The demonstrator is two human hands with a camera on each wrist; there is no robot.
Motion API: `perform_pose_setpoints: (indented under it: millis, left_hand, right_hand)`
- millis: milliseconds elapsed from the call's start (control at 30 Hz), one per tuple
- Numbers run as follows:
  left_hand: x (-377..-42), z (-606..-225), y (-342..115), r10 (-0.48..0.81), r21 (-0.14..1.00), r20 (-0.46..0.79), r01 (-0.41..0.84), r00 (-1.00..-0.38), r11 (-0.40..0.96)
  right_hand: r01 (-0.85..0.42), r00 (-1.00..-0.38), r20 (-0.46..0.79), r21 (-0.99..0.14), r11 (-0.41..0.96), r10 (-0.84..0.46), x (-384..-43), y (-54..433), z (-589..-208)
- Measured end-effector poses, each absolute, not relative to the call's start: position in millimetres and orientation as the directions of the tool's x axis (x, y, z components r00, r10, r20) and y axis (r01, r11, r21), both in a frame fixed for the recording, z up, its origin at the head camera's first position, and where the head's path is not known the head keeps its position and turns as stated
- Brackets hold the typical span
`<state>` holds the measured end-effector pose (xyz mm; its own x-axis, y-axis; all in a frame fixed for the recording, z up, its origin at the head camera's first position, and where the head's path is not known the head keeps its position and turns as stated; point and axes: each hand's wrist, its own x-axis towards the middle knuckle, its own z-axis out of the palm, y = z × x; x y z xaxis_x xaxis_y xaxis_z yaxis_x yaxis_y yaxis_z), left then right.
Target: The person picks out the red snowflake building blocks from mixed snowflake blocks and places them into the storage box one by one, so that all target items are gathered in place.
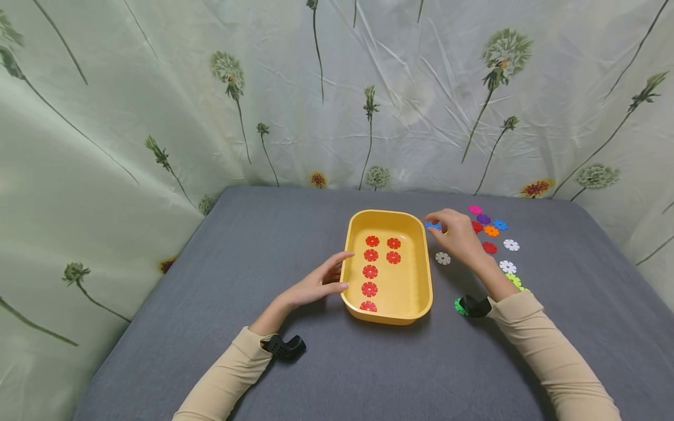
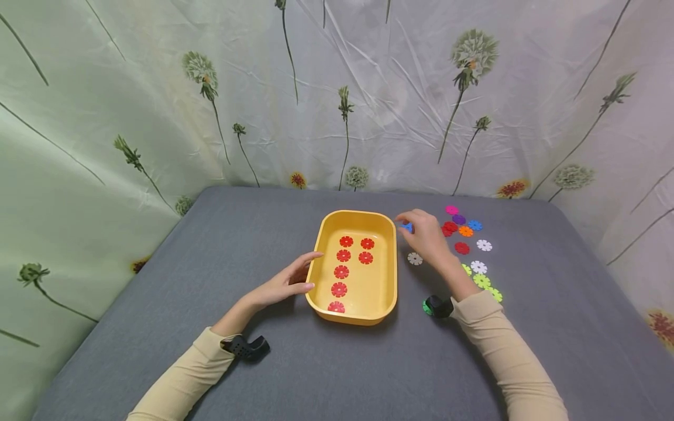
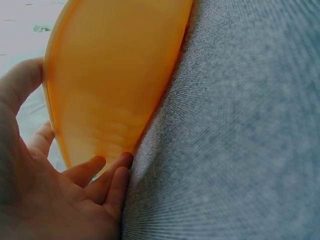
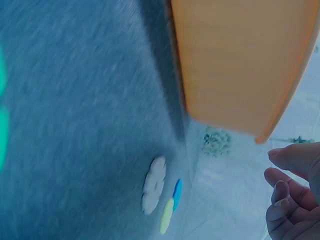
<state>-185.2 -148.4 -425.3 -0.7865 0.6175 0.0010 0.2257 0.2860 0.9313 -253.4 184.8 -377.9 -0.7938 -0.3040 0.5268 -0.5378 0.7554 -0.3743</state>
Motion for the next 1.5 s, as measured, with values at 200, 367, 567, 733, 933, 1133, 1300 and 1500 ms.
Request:
perform_pose_setpoints:
  millis: [200,367,567,733,933,1133,1300,1500]
  left_hand:
    - [-185.2,-426.2,-149.2,0.613,0.933,0.0,0.221,-0.79,0.286]
    - [-185.3,-425.8,-148.8,0.617,0.936,0.004,0.221,-0.787,0.275]
    - [-185.1,-424.6,-148.5,0.623,0.941,0.006,0.216,-0.782,0.262]
    - [-184.6,-423.5,-148.7,0.62,0.942,-0.014,0.197,-0.784,0.27]
    - [-185.2,-424.4,-148.9,0.619,0.944,-0.013,0.194,-0.785,0.267]
    - [-184.9,-424.3,-148.7,0.617,0.943,-0.026,0.186,-0.787,0.277]
    - [-184.8,-423.7,-148.5,0.616,0.943,-0.028,0.183,-0.787,0.277]
    - [-185.1,-424.1,-148.6,0.616,0.943,-0.024,0.188,-0.787,0.276]
  right_hand:
    - [-0.5,-0.812,0.516,-0.372,0.782,-0.274,-259.7,199.7,-382.2]
    - [-0.447,-0.842,0.485,-0.383,0.809,-0.236,-264.8,214.2,-386.8]
    - [-0.4,-0.866,0.454,-0.377,0.835,-0.21,-268.4,227.2,-390.2]
    - [-0.377,-0.882,0.431,-0.4,0.836,-0.191,-268.9,234.7,-391.2]
    - [-0.364,-0.887,0.423,-0.393,0.844,-0.186,-271.5,241.9,-392.3]
    - [-0.309,-0.918,0.365,-0.421,0.853,-0.152,-273.0,248.5,-390.8]
    - [-0.232,-0.954,0.279,-0.471,0.851,-0.105,-273.1,253.9,-387.8]
    - [-0.154,-0.981,0.178,-0.476,0.866,-0.076,-274.8,259.4,-387.7]
